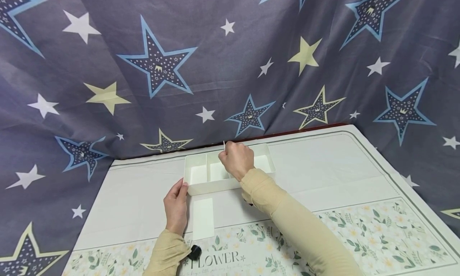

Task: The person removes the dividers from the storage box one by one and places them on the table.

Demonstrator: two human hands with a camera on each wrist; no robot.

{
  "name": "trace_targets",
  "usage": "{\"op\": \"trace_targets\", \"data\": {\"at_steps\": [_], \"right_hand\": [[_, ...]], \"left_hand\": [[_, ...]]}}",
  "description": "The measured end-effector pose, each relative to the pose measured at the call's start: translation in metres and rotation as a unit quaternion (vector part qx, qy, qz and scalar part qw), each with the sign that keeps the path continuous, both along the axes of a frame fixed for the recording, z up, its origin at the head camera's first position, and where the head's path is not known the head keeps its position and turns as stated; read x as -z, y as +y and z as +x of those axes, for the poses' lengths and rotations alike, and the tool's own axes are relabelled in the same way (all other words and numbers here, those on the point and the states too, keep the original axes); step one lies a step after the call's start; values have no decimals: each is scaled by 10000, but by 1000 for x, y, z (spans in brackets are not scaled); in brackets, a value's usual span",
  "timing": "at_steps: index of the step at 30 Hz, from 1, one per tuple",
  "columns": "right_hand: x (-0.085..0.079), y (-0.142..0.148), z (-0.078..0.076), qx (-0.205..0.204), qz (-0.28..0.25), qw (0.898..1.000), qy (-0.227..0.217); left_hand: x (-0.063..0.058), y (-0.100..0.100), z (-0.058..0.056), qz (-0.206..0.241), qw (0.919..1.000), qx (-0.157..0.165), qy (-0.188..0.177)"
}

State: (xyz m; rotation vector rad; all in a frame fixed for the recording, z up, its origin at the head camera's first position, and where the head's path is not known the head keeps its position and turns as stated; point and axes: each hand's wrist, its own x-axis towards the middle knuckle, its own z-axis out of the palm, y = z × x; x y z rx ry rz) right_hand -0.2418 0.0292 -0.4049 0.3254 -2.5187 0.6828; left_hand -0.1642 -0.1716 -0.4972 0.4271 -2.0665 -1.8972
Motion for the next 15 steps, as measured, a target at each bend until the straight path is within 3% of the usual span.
{"op": "trace_targets", "data": {"at_steps": [15], "right_hand": [[-3, 1, 0, -34, -116, 9998, 178]], "left_hand": [[-1, 1, 0, -4, 10000, 23, 11]]}}
